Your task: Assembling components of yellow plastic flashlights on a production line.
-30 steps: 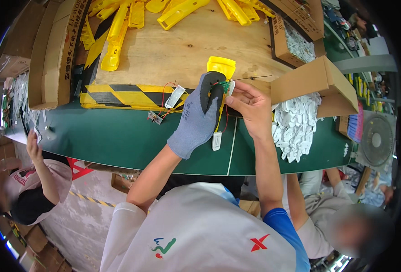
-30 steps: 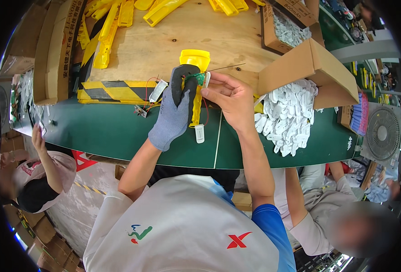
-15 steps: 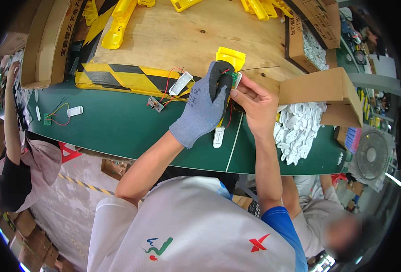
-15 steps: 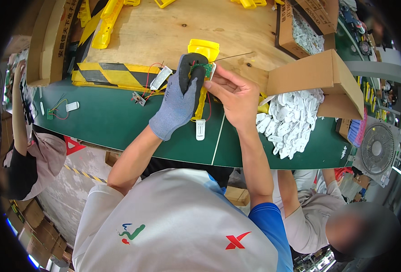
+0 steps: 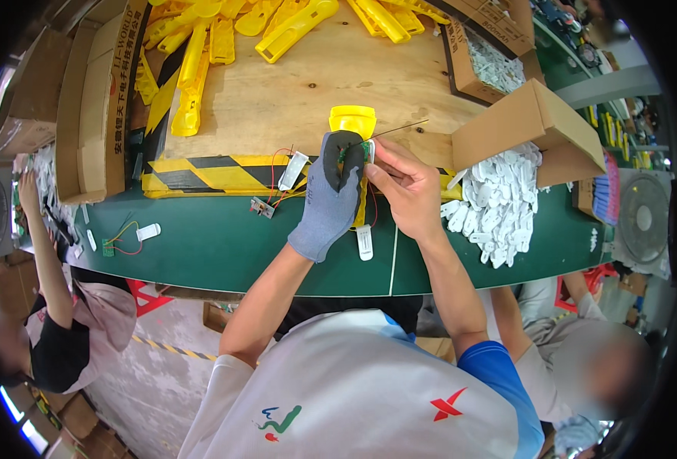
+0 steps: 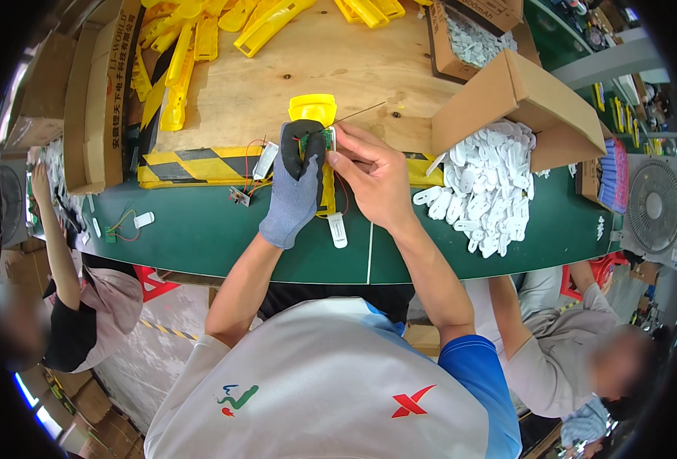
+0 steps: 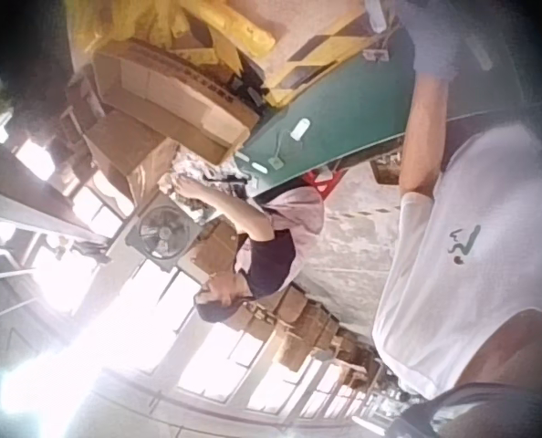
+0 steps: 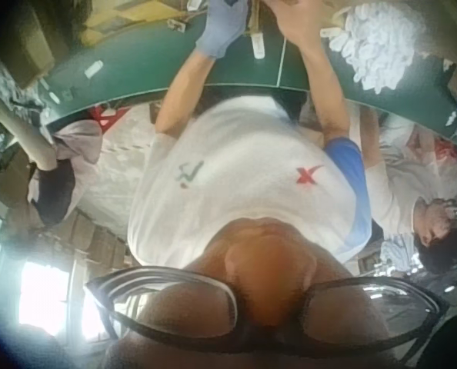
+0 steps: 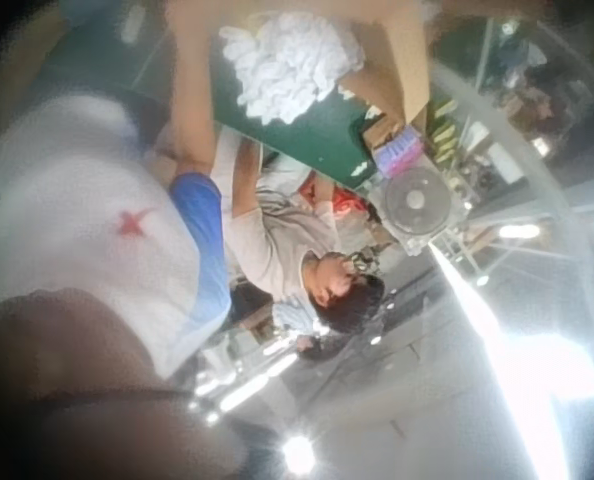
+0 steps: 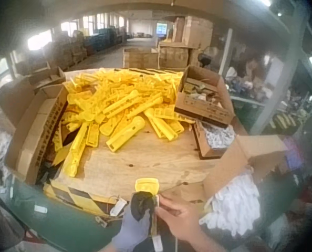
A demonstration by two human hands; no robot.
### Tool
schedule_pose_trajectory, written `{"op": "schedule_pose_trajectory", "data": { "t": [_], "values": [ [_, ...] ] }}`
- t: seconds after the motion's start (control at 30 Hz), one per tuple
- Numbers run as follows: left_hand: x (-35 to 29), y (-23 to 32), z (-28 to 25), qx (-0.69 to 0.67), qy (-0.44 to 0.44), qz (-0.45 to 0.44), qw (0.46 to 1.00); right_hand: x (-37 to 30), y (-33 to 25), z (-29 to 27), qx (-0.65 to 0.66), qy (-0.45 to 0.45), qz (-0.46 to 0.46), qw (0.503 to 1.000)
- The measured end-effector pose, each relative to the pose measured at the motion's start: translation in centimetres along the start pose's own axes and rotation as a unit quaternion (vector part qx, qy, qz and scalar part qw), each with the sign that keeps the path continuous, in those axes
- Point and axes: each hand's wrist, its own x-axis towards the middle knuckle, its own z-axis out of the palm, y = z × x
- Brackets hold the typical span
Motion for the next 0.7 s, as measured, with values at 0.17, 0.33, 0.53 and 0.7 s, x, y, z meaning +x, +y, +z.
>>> {"op": "schedule_pose_trajectory", "data": {
  "t": [0.17, 0.33, 0.53, 0.7],
  "values": [
    [-0.2, -0.6, 0.1, -0.029, 0.007, -0.01, 1.0, -0.3, 0.3, 0.0, 0.028, 0.006, -0.005, 1.0],
    [-0.2, -0.6, 0.3, 0.004, 0.016, 0.023, 1.0, -0.8, -0.4, 0.5, -0.062, 0.032, -0.027, 0.997],
    [-1.1, 0.8, 0.6, -0.07, 0.004, 0.016, 0.997, -2.2, -1.9, -0.7, -0.181, -0.026, -0.085, 0.979],
    [-8.4, 5.3, 0.7, 0.095, -0.223, 0.147, 0.959, -9.1, -6.0, -2.3, -0.192, 0.016, -0.105, 0.976]
  ]
}}
